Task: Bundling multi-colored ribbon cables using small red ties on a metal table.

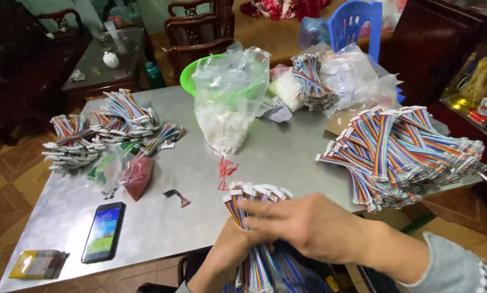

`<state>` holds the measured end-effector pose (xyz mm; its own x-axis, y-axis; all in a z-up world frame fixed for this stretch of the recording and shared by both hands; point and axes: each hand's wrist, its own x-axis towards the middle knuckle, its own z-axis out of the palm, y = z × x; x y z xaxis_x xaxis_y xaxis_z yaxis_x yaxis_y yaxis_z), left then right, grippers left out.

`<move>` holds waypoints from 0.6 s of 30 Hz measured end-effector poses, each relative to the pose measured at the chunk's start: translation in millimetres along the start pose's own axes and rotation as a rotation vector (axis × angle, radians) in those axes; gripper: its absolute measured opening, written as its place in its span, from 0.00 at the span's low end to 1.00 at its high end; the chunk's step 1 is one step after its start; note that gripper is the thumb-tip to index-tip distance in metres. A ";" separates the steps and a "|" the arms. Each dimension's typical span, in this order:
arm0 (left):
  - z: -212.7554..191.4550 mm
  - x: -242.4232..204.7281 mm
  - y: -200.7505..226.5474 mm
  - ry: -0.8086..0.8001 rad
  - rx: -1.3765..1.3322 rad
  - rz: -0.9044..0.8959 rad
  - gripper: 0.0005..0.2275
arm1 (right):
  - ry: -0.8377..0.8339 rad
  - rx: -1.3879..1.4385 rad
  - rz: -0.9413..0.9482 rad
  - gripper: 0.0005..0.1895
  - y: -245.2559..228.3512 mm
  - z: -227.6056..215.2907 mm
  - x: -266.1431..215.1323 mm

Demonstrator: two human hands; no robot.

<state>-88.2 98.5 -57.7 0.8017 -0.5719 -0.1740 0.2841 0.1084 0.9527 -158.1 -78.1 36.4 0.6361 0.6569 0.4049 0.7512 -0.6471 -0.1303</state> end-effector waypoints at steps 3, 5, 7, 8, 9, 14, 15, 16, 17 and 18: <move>7.8 -1.9 10.9 -0.055 0.212 -0.022 0.11 | -0.305 -0.280 -0.106 0.29 8.3 15.5 2.5; 7.2 -7.3 20.4 -0.065 0.316 -0.030 0.13 | -0.340 -0.327 -0.125 0.31 6.9 18.9 2.8; 9.5 -11.7 27.5 -0.079 0.418 -0.040 0.14 | -0.378 -0.375 -0.140 0.33 4.7 20.3 1.6; 10.3 -13.5 31.6 -0.097 0.520 -0.053 0.16 | -0.395 -0.431 -0.166 0.35 2.9 19.8 2.8; 11.2 -15.1 35.6 -0.116 0.622 -0.066 0.18 | -0.412 -0.488 -0.193 0.36 1.4 19.5 3.9; 19.8 -21.8 39.8 -0.191 0.928 -0.122 0.22 | -0.507 -0.461 -0.010 0.47 -7.6 1.8 16.5; 22.2 -22.1 39.9 -0.219 1.031 -0.138 0.24 | -0.573 -0.433 0.060 0.58 -7.2 0.2 18.5; 19.3 -17.0 23.5 -0.225 1.032 -0.139 0.24 | -0.574 -0.431 0.066 0.58 -3.7 3.0 16.7; 16.2 -12.2 7.1 -0.201 1.245 -0.107 0.20 | -0.632 -0.352 0.148 0.60 -0.3 5.8 15.1; 12.2 -6.2 -8.1 -0.170 1.460 -0.068 0.17 | -0.687 -0.274 0.226 0.63 4.3 8.3 14.9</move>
<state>-102.0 91.3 -61.3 0.7095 -0.6398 -0.2955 -0.5359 -0.7621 0.3634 -144.0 -67.8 34.4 0.8027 0.5322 -0.2689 0.5765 -0.8080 0.1218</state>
